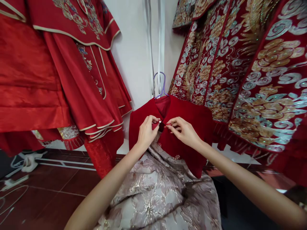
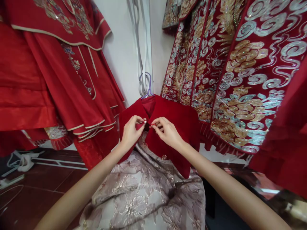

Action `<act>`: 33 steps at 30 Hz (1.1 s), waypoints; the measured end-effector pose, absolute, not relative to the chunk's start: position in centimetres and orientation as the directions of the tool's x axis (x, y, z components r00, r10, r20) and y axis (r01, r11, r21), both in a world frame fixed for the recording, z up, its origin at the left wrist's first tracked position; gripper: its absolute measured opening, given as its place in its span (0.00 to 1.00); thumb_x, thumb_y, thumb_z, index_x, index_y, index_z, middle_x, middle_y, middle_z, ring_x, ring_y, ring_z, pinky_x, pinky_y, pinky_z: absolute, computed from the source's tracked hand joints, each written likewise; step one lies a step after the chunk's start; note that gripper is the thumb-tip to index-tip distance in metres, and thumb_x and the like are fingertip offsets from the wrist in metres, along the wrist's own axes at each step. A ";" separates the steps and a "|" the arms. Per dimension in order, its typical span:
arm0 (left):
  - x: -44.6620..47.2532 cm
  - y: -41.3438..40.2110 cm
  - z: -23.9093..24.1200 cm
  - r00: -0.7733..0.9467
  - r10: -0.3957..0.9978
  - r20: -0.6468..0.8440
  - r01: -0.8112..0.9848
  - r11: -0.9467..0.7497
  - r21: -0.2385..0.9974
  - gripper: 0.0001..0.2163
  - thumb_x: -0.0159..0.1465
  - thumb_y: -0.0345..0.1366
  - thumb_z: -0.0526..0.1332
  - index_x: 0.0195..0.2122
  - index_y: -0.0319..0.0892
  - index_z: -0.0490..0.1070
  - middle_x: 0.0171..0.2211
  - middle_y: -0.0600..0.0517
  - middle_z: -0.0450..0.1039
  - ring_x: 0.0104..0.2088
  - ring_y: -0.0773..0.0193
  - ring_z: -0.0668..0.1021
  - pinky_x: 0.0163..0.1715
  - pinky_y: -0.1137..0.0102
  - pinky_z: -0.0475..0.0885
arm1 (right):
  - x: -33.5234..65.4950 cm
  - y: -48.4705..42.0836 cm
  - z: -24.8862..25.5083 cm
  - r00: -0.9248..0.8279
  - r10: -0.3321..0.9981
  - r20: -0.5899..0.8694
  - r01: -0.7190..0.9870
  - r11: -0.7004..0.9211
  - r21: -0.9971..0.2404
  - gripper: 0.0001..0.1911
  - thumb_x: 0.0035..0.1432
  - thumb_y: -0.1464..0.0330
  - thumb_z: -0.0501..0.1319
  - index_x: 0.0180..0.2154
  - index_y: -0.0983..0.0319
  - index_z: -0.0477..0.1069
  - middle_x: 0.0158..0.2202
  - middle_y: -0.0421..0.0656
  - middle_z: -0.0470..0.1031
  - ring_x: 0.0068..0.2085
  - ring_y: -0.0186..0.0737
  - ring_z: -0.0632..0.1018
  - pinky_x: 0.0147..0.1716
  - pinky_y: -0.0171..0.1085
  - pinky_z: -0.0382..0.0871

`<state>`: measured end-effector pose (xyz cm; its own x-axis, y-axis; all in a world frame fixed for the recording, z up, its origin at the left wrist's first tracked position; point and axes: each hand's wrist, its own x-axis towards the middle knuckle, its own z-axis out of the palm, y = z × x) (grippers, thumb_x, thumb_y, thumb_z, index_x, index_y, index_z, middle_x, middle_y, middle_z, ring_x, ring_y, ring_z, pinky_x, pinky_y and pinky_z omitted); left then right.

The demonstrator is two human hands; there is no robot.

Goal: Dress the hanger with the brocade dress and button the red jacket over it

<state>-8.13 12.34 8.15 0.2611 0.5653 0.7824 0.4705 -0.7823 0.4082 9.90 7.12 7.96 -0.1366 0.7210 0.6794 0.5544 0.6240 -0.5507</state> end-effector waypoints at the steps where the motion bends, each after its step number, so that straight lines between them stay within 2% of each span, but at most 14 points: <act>1: -8.1 12.2 8.1 0.272 0.559 0.783 0.461 -0.790 0.404 0.06 0.59 0.28 0.59 0.37 0.45 0.66 0.38 0.51 0.73 0.40 0.63 0.76 0.42 0.69 0.69 | 9.8 7.1 8.1 -0.129 0.717 0.685 0.558 0.623 -0.548 0.06 0.60 0.66 0.56 0.40 0.57 0.68 0.40 0.44 0.72 0.38 0.39 0.76 0.34 0.39 0.76; 8: -8.2 12.1 8.2 0.294 0.564 0.771 0.424 -0.800 0.424 0.06 0.60 0.30 0.59 0.38 0.44 0.65 0.37 0.52 0.74 0.38 0.65 0.77 0.40 0.70 0.70 | 9.3 7.7 8.6 -0.089 0.678 0.729 0.526 0.654 -0.544 0.06 0.60 0.66 0.57 0.40 0.59 0.70 0.40 0.43 0.73 0.38 0.37 0.77 0.34 0.36 0.77; 13: -8.2 12.2 8.7 0.396 0.538 0.744 0.460 -0.818 0.346 0.07 0.60 0.29 0.59 0.38 0.44 0.67 0.38 0.52 0.74 0.39 0.63 0.77 0.42 0.68 0.71 | 9.1 8.0 8.8 -0.091 0.636 0.767 0.595 0.652 -0.470 0.07 0.60 0.69 0.58 0.40 0.59 0.71 0.40 0.41 0.74 0.38 0.34 0.77 0.36 0.33 0.76; 17: -8.2 12.4 9.2 0.406 0.543 0.735 0.478 -0.812 0.336 0.06 0.60 0.29 0.58 0.38 0.44 0.67 0.37 0.51 0.74 0.38 0.62 0.77 0.41 0.68 0.71 | 9.1 7.9 9.0 -0.113 0.614 0.781 0.633 0.650 -0.420 0.07 0.60 0.70 0.58 0.40 0.59 0.72 0.39 0.40 0.75 0.37 0.34 0.77 0.36 0.33 0.76; 29: -8.3 12.4 9.8 0.417 0.554 0.720 0.497 -0.802 0.330 0.04 0.60 0.31 0.57 0.37 0.43 0.69 0.38 0.51 0.76 0.40 0.62 0.77 0.42 0.68 0.70 | 8.8 8.0 8.9 -0.072 0.603 0.794 0.630 0.645 -0.433 0.08 0.59 0.70 0.57 0.41 0.59 0.72 0.39 0.42 0.75 0.38 0.35 0.77 0.34 0.33 0.77; 33: -8.3 12.3 10.5 0.471 0.554 0.687 0.532 -0.799 0.279 0.06 0.58 0.31 0.58 0.37 0.43 0.69 0.37 0.52 0.75 0.37 0.62 0.77 0.38 0.69 0.70 | 8.7 8.4 8.8 -0.048 0.590 0.806 0.625 0.647 -0.436 0.08 0.59 0.69 0.57 0.40 0.59 0.72 0.39 0.42 0.75 0.38 0.36 0.77 0.34 0.34 0.77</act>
